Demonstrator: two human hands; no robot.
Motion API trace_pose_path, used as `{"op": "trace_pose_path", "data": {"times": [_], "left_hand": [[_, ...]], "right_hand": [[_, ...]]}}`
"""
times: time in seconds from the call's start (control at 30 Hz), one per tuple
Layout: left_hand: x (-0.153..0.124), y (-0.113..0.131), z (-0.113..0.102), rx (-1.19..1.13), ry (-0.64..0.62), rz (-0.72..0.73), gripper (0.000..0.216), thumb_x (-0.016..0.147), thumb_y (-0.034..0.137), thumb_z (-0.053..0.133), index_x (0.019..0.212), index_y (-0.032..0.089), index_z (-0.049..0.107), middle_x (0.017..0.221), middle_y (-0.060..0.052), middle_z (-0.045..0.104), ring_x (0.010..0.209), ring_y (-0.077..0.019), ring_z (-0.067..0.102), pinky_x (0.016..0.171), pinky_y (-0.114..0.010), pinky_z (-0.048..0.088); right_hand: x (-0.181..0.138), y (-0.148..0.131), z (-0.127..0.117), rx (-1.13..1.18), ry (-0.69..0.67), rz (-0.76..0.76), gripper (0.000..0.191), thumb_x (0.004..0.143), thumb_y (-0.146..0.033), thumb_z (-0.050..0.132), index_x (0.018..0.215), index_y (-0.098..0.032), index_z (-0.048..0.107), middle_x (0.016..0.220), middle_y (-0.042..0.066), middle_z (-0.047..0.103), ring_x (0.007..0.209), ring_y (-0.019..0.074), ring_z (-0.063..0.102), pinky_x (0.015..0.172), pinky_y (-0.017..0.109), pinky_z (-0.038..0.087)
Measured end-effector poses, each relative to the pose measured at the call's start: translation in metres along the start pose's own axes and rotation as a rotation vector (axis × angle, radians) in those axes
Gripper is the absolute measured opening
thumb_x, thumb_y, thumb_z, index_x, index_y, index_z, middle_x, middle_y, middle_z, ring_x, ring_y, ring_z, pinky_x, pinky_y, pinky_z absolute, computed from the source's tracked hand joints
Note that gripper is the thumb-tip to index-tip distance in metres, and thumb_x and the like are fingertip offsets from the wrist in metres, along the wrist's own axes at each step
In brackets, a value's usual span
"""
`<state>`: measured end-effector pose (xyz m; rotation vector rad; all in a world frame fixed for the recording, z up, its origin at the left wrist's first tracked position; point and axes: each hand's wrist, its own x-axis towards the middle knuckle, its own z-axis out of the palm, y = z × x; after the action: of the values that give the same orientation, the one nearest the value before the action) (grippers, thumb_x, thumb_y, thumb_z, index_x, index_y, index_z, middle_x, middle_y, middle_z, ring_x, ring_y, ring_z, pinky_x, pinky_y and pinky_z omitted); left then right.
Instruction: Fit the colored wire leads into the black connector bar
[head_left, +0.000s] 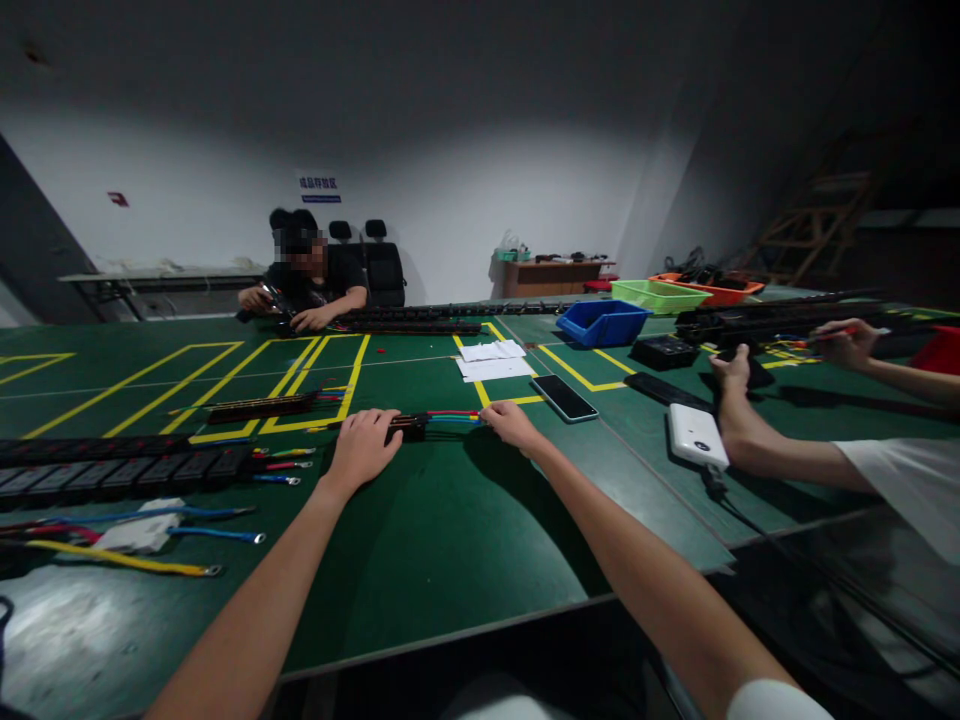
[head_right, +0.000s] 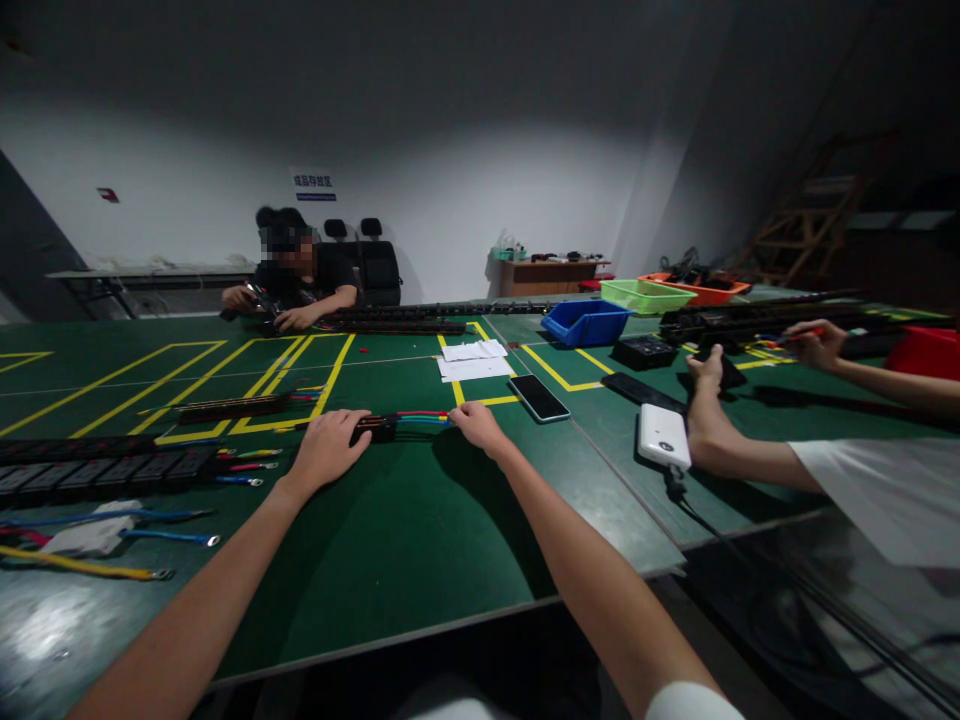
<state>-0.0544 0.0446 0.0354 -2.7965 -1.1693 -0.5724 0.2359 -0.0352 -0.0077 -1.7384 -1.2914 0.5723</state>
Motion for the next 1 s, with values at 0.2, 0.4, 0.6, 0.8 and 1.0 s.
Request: {"op": "trace_pose_path", "data": {"times": [0.2,0.4,0.6,0.8,1.0], "left_hand": [[0.0,0.0,-0.001,0.005,-0.009,-0.001,0.048,0.098,0.043,0.042,0.133,0.019,0.062,0.127,-0.013,0.069,0.121,-0.0302,0.061,0.108,-0.051,0.044],[0.0,-0.002,0.0,-0.013,-0.006,0.001,0.048,0.098,0.043,0.042,0.134,0.019,0.062,0.128,-0.013,0.069,0.122,-0.0305,0.06,0.109,-0.053,0.043],[0.0,0.0,-0.001,-0.006,-0.016,0.001,0.048,0.098,0.043,0.044,0.134,0.018,0.062,0.128,-0.013,0.069,0.122,-0.0304,0.061,0.109,-0.053,0.043],[0.0,0.002,-0.003,0.017,-0.015,0.0,0.048,0.098,0.042,0.043,0.134,0.017,0.063,0.128,-0.013,0.069,0.122,-0.0297,0.061,0.109,-0.051,0.044],[0.0,0.001,-0.002,0.016,-0.024,-0.002,0.049,0.098,0.044,0.043,0.134,0.017,0.062,0.128,-0.014,0.069,0.121,-0.0296,0.061,0.109,-0.051,0.043]], "right_hand": [[0.001,0.001,0.002,0.002,0.029,-0.043,0.029,0.087,-0.033,0.05,0.068,-0.016,0.063,0.06,-0.001,0.054,0.056,0.0119,0.046,0.049,0.022,0.029],[-0.005,-0.007,-0.005,0.147,0.015,0.026,0.032,0.09,-0.036,0.05,0.087,-0.014,0.073,0.077,0.005,0.068,0.056,0.0122,0.05,0.044,0.021,0.032],[-0.003,-0.003,-0.004,0.147,0.063,0.038,0.041,0.093,-0.044,0.046,0.092,-0.014,0.074,0.079,0.007,0.069,0.058,0.0141,0.054,0.046,0.022,0.035],[-0.003,-0.003,-0.009,0.1,0.34,0.007,0.037,0.087,-0.045,0.048,0.089,-0.016,0.072,0.079,0.005,0.07,0.068,0.0184,0.059,0.057,0.025,0.04],[-0.009,-0.013,-0.013,-0.009,0.335,-0.073,0.045,0.09,-0.044,0.044,0.083,-0.017,0.079,0.077,0.006,0.072,0.073,0.0203,0.062,0.063,0.027,0.039]]}}
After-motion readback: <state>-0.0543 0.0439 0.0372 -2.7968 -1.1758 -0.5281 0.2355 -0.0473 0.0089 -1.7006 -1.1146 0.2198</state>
